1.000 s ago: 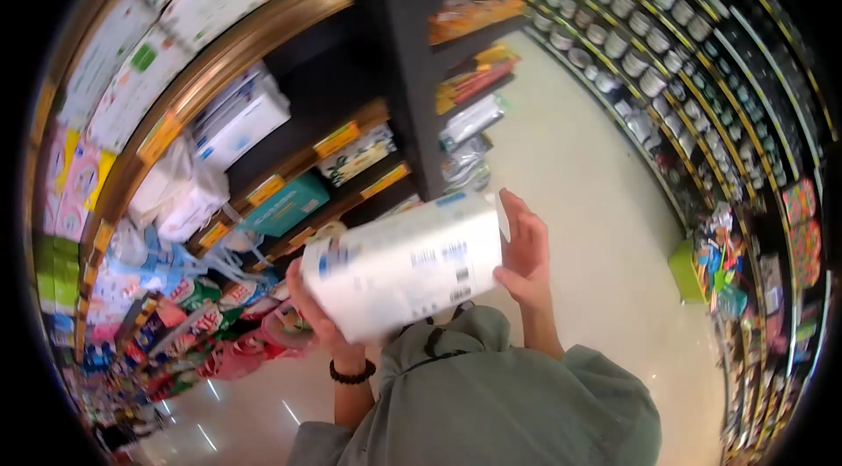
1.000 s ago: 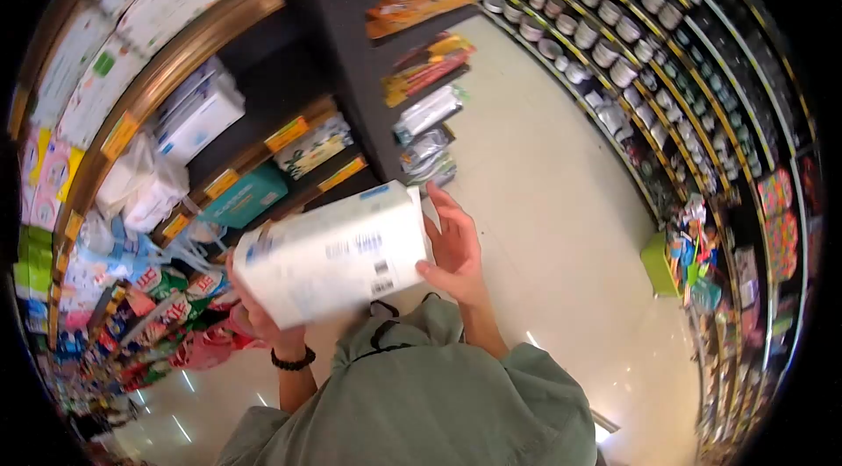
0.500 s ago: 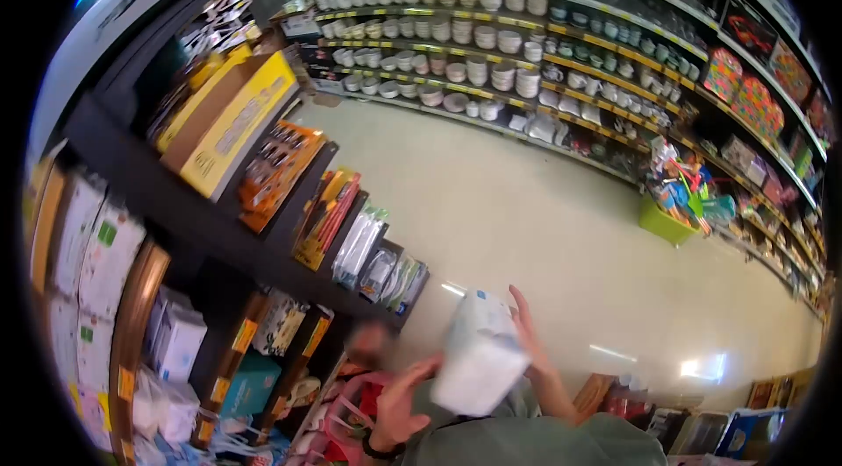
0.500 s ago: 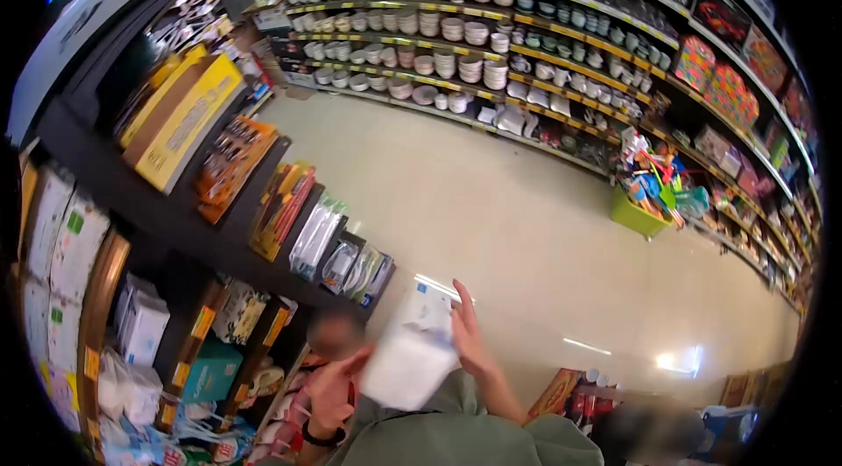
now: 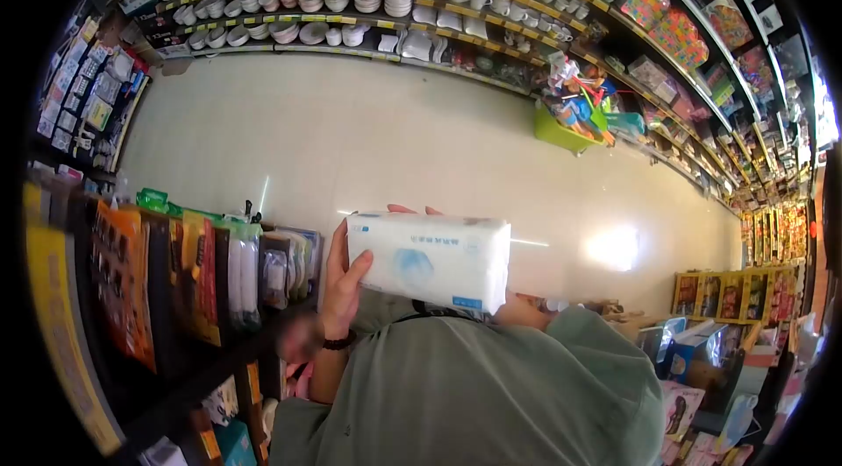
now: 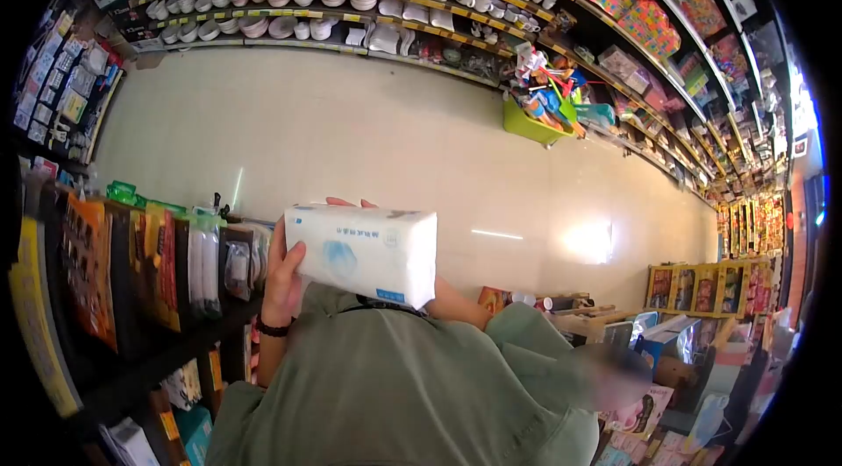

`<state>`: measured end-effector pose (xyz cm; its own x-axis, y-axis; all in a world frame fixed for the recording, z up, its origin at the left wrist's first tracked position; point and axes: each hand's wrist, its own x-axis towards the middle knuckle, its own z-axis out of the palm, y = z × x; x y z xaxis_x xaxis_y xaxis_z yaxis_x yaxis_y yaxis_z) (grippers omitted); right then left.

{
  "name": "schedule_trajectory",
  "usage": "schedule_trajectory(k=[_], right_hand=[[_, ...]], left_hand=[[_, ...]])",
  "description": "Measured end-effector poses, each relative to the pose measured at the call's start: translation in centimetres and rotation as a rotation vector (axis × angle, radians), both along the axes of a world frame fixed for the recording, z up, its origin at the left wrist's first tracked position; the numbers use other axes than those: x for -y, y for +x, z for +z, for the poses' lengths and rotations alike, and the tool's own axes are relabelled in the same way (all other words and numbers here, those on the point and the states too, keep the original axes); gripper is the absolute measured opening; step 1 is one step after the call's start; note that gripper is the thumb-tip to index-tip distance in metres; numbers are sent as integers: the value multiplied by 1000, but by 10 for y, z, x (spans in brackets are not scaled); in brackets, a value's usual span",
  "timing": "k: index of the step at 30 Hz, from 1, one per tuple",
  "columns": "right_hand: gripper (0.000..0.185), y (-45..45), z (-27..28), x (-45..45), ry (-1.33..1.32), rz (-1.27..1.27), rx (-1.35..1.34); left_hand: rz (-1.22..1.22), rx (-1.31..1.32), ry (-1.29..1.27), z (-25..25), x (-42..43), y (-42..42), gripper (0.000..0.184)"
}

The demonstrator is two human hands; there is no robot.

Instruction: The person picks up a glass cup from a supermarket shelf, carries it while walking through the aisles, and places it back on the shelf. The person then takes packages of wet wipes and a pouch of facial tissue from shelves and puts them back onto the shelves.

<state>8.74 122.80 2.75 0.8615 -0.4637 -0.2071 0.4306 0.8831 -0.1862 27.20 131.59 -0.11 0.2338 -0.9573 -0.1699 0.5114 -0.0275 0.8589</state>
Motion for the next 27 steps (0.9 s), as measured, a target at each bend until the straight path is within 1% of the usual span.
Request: schedule_trajectory(k=[1,2,3,4,5,8,11,12,15,18,21,24,27], right_hand=[[65,1,-5,13,-37,-9,-33],[65,26,-6,45,-54,-22,-81],[61,26,-32,65,-102,-54,-146],[57,24,-72,80,-154,-87,-201],[54,30,-94,98,-204,-125,-256],[52,45,-56,137,114,-128,-120],[52,67,-62,178,19,-184,-432],[50,77,-62,188,-4,-198,-478],[49,114,-105,223,-120,-172,-584],[47,161,-115,271,-167,-147,-681],[46,215,-125,334,-207,-51,-607],[45,281,-136,398,-241,50,-629],[45,346,-129,461,-343,169,-645]], left_hand=[[27,-16,29,-3,12,2,67],[49,-47,77,1,45,27,65],[86,-40,91,4,61,32,64],[123,-24,100,7,72,36,63],[156,-5,109,10,86,46,61],[261,21,134,1,121,74,60],[366,131,172,-17,148,101,61],[378,125,188,-22,156,112,61],[419,126,210,-37,186,145,62],[469,175,205,-41,221,180,61],[499,191,217,-32,263,220,61],[475,217,246,-20,306,272,62],[489,226,239,-1,353,321,66]])
